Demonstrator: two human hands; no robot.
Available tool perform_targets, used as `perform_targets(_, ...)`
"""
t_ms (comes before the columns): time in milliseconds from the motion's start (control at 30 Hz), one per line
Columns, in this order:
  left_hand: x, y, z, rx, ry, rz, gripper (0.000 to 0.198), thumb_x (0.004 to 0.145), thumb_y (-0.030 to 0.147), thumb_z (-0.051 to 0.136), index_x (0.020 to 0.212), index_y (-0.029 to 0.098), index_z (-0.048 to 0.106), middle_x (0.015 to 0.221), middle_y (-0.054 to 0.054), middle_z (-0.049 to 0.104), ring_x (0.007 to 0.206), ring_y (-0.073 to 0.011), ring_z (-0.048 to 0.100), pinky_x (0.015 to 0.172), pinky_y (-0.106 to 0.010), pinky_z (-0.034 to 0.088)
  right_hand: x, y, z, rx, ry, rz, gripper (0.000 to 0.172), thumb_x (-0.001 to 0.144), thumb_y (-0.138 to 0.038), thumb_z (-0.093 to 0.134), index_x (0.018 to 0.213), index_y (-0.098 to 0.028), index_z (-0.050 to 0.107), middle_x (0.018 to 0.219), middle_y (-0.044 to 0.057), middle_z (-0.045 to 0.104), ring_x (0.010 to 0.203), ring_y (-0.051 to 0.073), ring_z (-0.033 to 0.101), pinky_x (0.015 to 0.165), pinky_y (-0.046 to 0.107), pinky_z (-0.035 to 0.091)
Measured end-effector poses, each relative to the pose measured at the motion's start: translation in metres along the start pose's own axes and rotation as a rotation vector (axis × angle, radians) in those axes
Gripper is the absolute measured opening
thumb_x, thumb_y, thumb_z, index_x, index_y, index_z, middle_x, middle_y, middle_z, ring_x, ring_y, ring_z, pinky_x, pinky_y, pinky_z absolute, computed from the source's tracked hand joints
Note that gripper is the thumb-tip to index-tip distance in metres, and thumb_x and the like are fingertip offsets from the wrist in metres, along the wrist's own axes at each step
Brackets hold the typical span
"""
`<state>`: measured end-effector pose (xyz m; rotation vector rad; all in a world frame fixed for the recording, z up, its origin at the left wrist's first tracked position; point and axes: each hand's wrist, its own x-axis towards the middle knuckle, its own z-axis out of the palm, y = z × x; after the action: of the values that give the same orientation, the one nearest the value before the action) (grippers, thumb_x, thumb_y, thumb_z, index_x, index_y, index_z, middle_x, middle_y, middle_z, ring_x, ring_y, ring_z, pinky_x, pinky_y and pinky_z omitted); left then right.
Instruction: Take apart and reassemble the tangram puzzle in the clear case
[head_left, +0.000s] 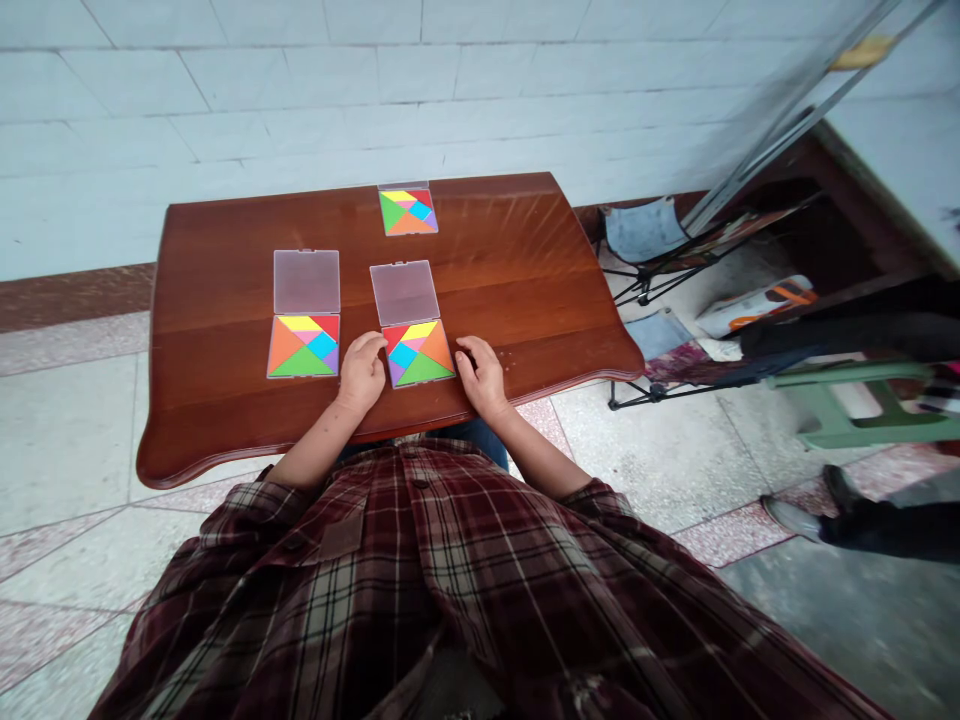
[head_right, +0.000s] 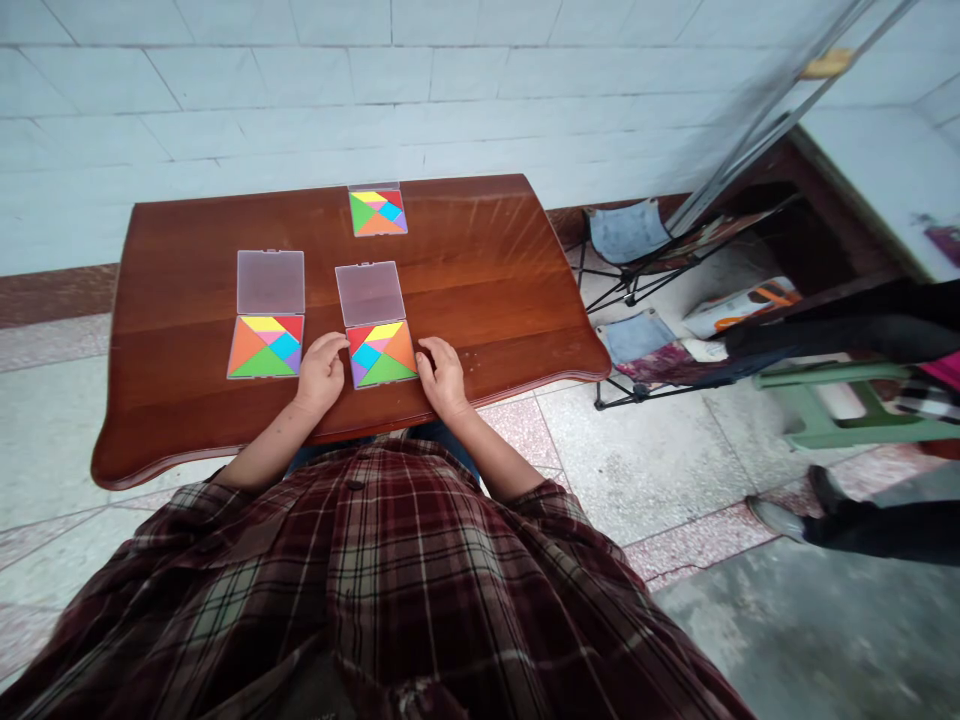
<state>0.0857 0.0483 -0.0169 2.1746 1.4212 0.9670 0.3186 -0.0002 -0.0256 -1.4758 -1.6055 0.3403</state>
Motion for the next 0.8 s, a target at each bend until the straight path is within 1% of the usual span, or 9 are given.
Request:
perform_targets(100,-0.0001,0.0,0.0,0.004,-0.004,-0.002,0.043,0.07,0.003,0.038,0.101,0.019,0.064,0.117,-0.008,0.063,0.115,-0.022,0.057,0.104,-0.042,0.045,0.0007,0.0008,0.0003,0.054,0.021,0.025,0.035,0.094,-0.042,0.04,0.105,-0.019,0.063,0.105,0.012,0.067,0.101,0.023,0.061,0.093,0.042,0.05)
perform_targets(233,-0.0006,-0.0006,0.0007,0.01,-0.003,0.01,0.044,0.07,0.003,0.038,0.103,0.018,0.063,0.119,-0.009,0.062,0.115,-0.0216,0.057,0.105,-0.041,0.045,0.0002,0.0006,0.0009,0.07,0.031,0.023,0.033,0.094,-0.042,0.041,0.103,-0.019,0.064,0.104,0.011,0.067,0.1,0.022,0.061,0.092,0.041,0.05)
perform_targets(367,-0.0011,0.0023,0.0016,0.071,-0.065,0.046,0.044,0.072,0.005,0.039,0.106,0.015,0.064,0.121,-0.011,0.062,0.114,-0.024,0.056,0.105,-0.044,0.044,-0.0012,0.0017,0.0011,0.09,0.033,0.025,0.031,0.093,-0.04,0.043,0.103,-0.019,0.064,0.104,0.012,0.067,0.101,0.023,0.061,0.093,0.042,0.049)
perform_targets(467,-0.0012,0.0055,0.0024,0.099,-0.11,0.06,0.041,0.076,0.007,0.039,0.108,0.014,0.064,0.123,-0.013,0.061,0.114,-0.0248,0.055,0.104,-0.045,0.044,-0.002,0.0024,0.0009,0.089,0.036,0.025,0.03,0.093,-0.039,0.044,0.102,-0.019,0.064,0.103,0.012,0.067,0.1,0.023,0.061,0.093,0.042,0.049)
perform_targets(600,-0.002,0.0073,0.003,0.099,-0.122,0.059,0.044,0.078,0.008,0.037,0.114,0.013,0.063,0.122,-0.013,0.062,0.115,-0.0238,0.054,0.106,-0.043,0.043,-0.0025,0.0024,0.0004,0.086,0.031,0.014,0.027,0.092,-0.037,0.045,0.102,-0.02,0.064,0.103,0.011,0.067,0.1,0.023,0.061,0.092,0.041,0.05)
perform_targets(800,-0.0036,0.0076,0.0029,0.079,-0.138,0.04,0.049,0.078,0.008,0.036,0.122,0.013,0.059,0.127,-0.013,0.059,0.12,-0.0236,0.052,0.109,-0.044,0.041,-0.0022,0.0011,0.0001,0.046,0.019,-0.006,0.026,0.092,-0.035,0.045,0.101,-0.019,0.064,0.102,0.011,0.067,0.099,0.023,0.061,0.092,0.041,0.049)
